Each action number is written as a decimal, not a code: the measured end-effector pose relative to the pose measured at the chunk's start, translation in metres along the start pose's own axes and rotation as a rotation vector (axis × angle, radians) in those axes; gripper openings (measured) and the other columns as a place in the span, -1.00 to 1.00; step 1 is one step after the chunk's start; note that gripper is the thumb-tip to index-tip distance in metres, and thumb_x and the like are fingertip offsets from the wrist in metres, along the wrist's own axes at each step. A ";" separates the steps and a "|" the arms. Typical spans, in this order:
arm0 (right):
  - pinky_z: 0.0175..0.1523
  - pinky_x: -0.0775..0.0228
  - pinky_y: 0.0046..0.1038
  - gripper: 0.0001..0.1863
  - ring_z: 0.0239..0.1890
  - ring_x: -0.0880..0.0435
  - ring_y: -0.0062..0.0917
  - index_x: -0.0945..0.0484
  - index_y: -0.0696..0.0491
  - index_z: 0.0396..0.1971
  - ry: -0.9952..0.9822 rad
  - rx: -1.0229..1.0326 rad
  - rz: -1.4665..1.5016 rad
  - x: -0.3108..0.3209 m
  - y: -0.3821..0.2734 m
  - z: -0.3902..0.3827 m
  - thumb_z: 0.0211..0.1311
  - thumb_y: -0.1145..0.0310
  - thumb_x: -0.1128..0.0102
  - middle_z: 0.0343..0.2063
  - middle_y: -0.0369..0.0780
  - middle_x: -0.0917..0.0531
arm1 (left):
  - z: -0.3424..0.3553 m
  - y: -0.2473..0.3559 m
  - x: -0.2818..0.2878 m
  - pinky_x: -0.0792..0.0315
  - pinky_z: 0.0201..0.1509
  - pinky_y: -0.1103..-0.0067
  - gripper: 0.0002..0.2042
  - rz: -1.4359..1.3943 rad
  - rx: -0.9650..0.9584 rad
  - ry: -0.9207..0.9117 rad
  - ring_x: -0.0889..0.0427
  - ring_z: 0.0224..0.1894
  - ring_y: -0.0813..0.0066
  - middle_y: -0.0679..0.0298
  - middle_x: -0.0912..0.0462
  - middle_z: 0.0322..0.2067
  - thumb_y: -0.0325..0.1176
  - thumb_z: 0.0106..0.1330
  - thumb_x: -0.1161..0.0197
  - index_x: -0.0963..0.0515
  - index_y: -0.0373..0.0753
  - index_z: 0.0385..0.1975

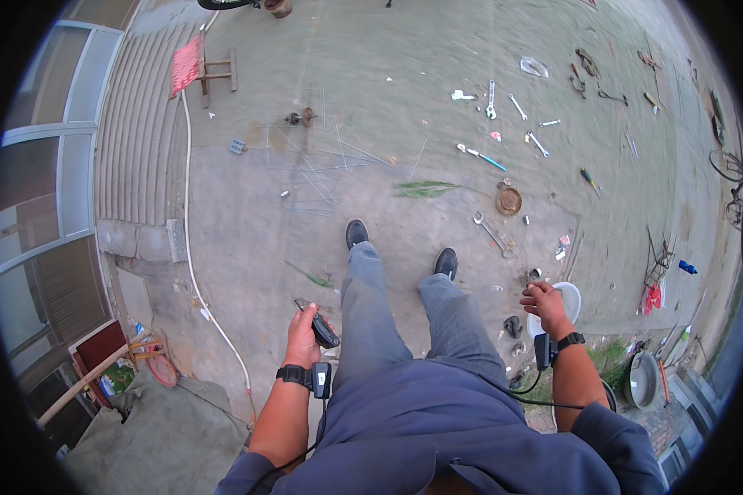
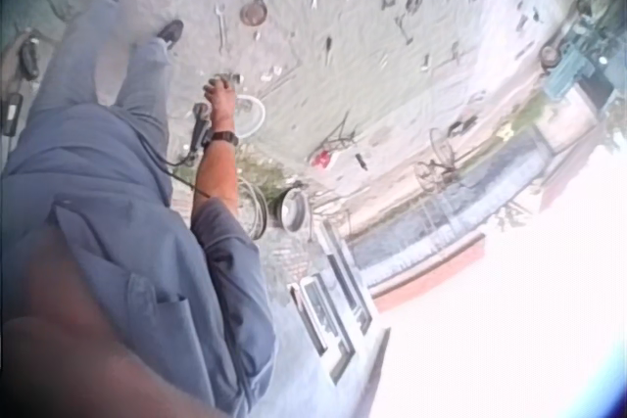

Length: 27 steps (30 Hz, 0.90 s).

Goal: The person uses a multi-tool to tighten bolts on the bicycle handlebar stem. They then walk around the yard, pick up small metal parts from the ground, and return to the bicycle to continue adjusting the handlebar area.

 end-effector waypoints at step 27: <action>-0.18 -0.54 -0.49 -0.70 -0.27 -0.72 -0.56 -0.59 0.14 -0.09 -0.110 0.188 -0.204 -0.360 -0.233 0.158 0.37 0.22 -0.29 -0.29 -0.26 -0.69 | 0.185 0.311 -0.011 -0.53 -0.27 0.50 -0.77 0.088 -0.009 -0.200 -0.61 -0.37 0.43 0.23 -0.58 -0.38 -0.25 0.49 -0.18 -0.47 -0.25 -0.03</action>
Point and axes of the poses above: each hand's wrist, its own z-axis towards the middle knuckle, its own x-axis out of the back of the hand, y = z × x, the point moved 5 cm from there along z, towards the middle knuckle
